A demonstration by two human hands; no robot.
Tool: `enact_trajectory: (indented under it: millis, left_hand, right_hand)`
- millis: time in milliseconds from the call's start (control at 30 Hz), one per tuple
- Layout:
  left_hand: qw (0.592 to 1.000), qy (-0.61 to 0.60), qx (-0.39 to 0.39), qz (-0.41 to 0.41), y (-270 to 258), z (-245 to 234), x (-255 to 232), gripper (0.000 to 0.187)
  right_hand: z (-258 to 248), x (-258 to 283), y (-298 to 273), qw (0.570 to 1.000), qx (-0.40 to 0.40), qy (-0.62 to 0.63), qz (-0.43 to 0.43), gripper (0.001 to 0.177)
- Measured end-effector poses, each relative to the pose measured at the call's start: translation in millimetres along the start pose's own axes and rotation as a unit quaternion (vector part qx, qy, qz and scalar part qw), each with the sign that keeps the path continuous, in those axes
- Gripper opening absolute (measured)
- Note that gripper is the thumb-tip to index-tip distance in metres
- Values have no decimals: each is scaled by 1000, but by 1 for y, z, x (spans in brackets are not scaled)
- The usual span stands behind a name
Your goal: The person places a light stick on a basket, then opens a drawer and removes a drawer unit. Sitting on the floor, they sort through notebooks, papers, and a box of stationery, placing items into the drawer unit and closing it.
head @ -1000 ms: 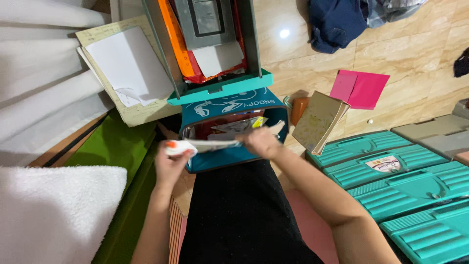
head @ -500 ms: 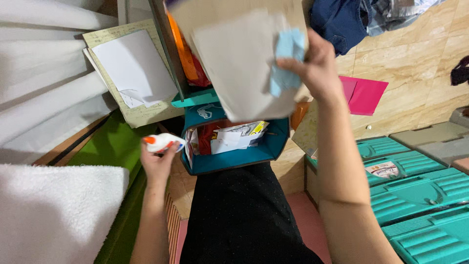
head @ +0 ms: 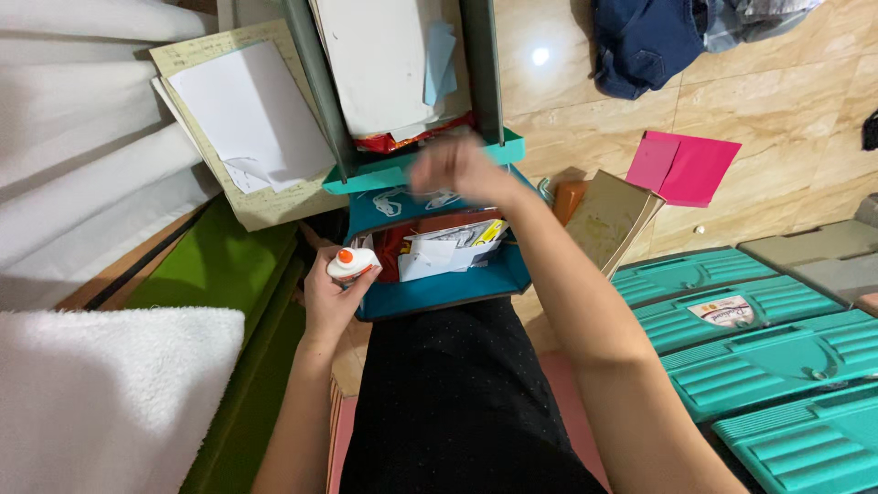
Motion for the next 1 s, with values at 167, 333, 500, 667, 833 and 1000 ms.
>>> enact_trajectory:
  millis: [167, 333, 500, 667, 833, 1000]
  left_hand:
    - [999, 42, 1, -7, -2, 2, 2, 40]
    - [997, 79, 16, 0, -2, 5, 2, 43]
    - [996, 86, 26, -7, 1, 8, -1, 41]
    - [992, 117, 30, -27, -5, 8, 5, 44]
    - [993, 114, 21, -8, -5, 3, 6, 45]
    - [991, 128, 18, -40, -4, 0, 7, 45]
  right_hand:
    - [74, -72, -55, 918, 78, -366, 128, 71]
    - [99, -116, -66, 854, 2, -502, 137, 102]
    - [115, -109, -58, 819, 7, -565, 102, 86]
    - [134, -127, -92, 847, 5, -530, 25, 59]
    - [146, -141, -119, 829, -53, -554, -60, 31]
    - [127, -133, -83, 833, -93, -545, -5, 57]
Point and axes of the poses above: each hand's wrist, its own y-axis towards the middle knuckle, its own z-axis out of the palm, x = y × z, the point moved 2 cm from there along y, towards the middle knuckle, and after that the axes turned 3 degrees about -y, right-handed, at the moved point
